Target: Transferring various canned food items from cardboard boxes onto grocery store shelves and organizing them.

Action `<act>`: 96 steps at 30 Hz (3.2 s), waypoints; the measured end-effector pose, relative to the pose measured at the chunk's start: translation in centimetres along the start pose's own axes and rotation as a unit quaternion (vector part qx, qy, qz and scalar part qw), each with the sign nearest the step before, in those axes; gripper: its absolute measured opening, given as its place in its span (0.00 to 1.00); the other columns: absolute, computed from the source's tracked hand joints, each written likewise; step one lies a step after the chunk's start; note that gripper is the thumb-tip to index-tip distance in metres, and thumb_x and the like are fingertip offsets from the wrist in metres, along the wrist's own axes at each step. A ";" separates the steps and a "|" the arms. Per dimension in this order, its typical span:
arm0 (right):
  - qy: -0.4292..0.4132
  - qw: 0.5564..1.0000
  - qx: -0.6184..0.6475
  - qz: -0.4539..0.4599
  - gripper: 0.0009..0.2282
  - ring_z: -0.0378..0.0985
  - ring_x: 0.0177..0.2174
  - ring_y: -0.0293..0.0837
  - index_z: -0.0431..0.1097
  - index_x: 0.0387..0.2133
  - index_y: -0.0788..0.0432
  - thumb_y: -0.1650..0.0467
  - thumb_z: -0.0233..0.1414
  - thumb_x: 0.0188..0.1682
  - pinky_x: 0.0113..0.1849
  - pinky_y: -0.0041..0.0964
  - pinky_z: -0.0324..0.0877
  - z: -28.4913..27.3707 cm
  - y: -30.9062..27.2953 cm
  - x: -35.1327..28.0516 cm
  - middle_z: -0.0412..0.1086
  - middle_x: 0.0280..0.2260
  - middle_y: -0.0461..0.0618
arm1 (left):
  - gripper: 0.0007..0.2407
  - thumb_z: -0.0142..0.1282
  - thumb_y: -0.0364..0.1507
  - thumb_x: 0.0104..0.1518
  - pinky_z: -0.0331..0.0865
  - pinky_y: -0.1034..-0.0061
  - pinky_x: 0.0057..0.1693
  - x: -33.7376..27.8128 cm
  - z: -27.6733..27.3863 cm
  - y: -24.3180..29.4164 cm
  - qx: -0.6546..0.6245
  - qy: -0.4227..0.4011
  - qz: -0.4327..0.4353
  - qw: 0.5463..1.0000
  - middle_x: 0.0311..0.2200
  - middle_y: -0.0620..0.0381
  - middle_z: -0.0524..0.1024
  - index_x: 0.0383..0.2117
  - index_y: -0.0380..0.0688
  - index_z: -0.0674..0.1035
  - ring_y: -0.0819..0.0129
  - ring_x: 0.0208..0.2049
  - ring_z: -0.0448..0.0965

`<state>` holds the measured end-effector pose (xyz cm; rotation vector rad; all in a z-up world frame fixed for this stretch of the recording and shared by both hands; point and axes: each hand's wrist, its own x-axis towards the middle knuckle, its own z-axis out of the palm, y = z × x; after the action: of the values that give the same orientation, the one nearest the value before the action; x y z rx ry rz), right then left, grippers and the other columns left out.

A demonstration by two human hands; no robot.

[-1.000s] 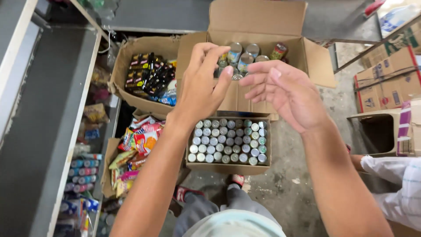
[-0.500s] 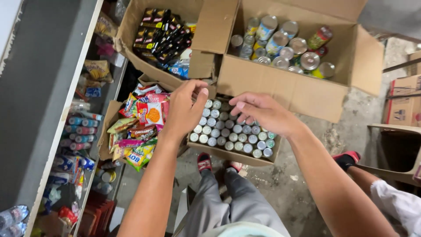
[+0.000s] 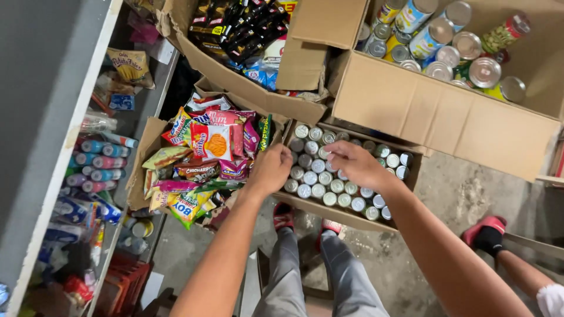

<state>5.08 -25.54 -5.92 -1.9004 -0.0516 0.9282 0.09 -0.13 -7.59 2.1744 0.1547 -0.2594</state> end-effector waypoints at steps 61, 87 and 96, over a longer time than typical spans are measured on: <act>-0.026 0.846 0.494 -0.199 0.26 0.79 0.48 0.52 0.64 0.58 0.64 0.76 0.61 0.44 0.53 0.58 0.73 0.3 16.5 11.3 0.71 0.47 0.60 | 0.16 0.73 0.34 0.45 0.76 0.65 0.45 6.8 14.8 -12.5 0.088 0.134 0.071 0.985 0.32 0.42 0.82 0.31 0.34 0.82 0.55 0.35 0.83; -0.110 0.814 0.568 -0.056 0.40 0.78 0.33 0.54 0.65 0.60 0.68 0.44 0.28 0.57 0.35 0.49 0.75 0.0 4.6 -0.5 0.74 0.39 0.62 | 0.25 0.46 0.31 0.62 0.74 0.58 0.57 -2.4 8.1 1.2 -0.788 -0.073 0.014 0.611 0.50 0.35 0.77 0.67 0.35 0.64 0.48 0.47 0.82; -0.156 0.816 0.551 -0.082 0.46 0.78 0.32 0.55 0.65 0.56 0.71 0.39 0.26 0.53 0.35 0.48 0.74 -1.3 -0.7 -3.1 0.74 0.37 0.62 | 0.32 0.61 0.30 0.62 0.74 0.64 0.57 -3.9 4.5 6.7 -0.734 -0.035 0.012 0.679 0.54 0.47 0.75 0.72 0.42 0.60 0.59 0.50 0.79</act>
<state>3.94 -27.47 -3.27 -0.6436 0.1105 0.8515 -2.91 -7.73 -3.91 0.5294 0.1884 -0.1023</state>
